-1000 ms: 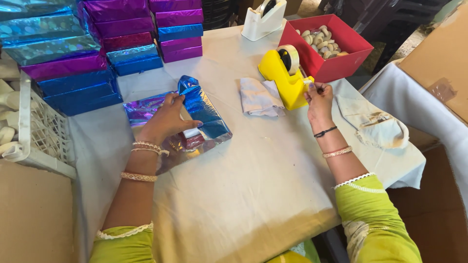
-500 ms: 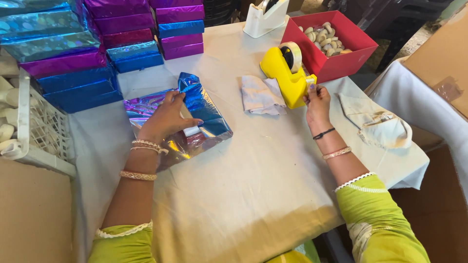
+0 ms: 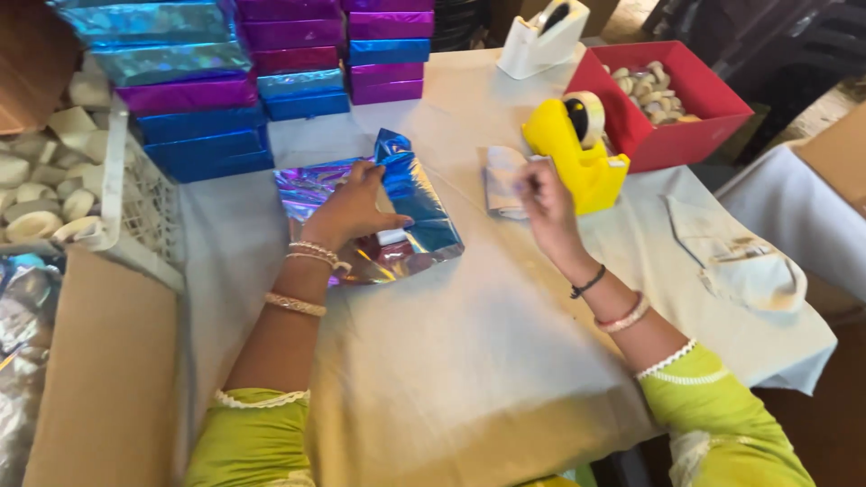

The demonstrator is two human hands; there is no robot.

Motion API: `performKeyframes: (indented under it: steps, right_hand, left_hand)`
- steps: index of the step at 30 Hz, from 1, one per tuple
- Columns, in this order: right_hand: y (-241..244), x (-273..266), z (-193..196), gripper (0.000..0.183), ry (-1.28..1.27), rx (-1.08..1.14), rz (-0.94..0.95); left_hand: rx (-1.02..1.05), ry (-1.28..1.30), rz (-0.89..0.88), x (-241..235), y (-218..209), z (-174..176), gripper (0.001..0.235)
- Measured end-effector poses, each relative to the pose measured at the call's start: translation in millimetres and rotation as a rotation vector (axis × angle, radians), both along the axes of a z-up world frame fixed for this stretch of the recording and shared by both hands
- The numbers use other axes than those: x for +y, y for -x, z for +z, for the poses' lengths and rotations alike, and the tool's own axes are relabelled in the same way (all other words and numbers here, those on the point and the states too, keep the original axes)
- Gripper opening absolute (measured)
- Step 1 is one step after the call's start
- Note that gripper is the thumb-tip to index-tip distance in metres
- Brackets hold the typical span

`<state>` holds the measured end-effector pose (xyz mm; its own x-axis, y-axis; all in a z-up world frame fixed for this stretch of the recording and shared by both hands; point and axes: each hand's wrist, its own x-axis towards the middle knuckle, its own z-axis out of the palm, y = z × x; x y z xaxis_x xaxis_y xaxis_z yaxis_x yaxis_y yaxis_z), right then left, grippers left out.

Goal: The person places small white objects into a small white box, closes the box, and then wraps it in shiny blue foil paper. They use a yellow tape dispenser to secure the wrapping paper around the box.

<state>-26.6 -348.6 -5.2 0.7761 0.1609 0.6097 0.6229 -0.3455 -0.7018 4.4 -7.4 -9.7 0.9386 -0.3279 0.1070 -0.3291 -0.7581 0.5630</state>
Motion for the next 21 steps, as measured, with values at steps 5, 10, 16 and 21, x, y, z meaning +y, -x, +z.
performKeyframes:
  steps: [5,10,16,21]
  right_hand:
    - [-23.4,77.1,41.5,0.016,0.288,0.101,0.304]
    - [-64.1,120.7,29.1,0.016,0.461,0.169,0.444]
    - [-83.5,140.0,12.7,0.015,0.537,0.11,0.505]
    - [-89.6,145.2,1.2,0.017,0.574,0.155,0.427]
  left_hand:
    - [0.008,0.007,0.014,-1.6,1.8,-1.7,0.114]
    - [0.022,0.02,0.014,-1.5,0.9,-0.6,0.114]
    - [0.058,0.034,0.022,-2.5,3.7,4.1,0.111]
    - [0.053,-0.007,0.032,-2.9,5.3,7.5,0.109]
